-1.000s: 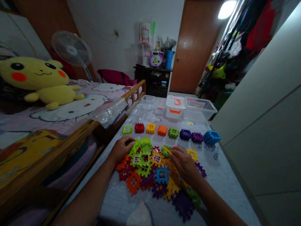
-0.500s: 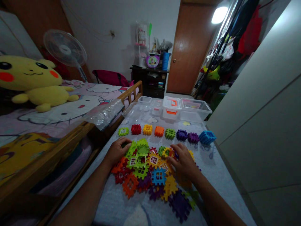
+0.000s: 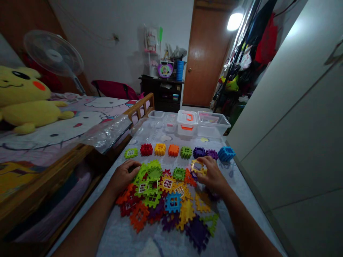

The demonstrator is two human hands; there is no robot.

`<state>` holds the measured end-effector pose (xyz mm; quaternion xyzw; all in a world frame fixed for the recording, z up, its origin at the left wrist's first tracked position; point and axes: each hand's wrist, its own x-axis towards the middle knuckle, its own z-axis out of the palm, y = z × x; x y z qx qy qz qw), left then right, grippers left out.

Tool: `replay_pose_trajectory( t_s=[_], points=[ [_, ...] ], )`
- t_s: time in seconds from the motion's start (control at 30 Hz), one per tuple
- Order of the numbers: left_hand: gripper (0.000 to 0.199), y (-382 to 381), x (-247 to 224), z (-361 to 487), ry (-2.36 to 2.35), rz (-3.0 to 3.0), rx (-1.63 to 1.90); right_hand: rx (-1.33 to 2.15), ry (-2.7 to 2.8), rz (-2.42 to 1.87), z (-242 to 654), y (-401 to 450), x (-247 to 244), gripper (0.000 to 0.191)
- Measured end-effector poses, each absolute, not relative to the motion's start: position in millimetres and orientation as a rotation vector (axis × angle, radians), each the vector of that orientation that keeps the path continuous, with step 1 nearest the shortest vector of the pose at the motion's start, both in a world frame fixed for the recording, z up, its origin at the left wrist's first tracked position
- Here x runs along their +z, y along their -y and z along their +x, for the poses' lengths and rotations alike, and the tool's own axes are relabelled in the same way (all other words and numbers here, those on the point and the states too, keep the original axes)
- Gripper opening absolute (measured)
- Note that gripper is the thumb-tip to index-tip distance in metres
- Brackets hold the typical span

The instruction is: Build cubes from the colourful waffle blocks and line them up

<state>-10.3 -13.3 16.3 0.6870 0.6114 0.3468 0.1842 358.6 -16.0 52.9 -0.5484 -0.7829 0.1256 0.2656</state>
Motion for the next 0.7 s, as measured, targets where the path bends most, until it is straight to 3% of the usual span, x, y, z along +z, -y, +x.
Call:
replay_pose_trajectory(
  t_s=[0.2,0.7],
  points=[
    [0.032,13.0,14.5,-11.1,-1.731,1.940,0.981,0.468,2.216,-1.702,414.6,10.1,59.1,0.050],
    [0.032,12.9,15.0,-11.1,-1.725,1.933,0.976,0.404,2.391,-1.780,399.6,11.6,50.5,0.041]
  ],
)
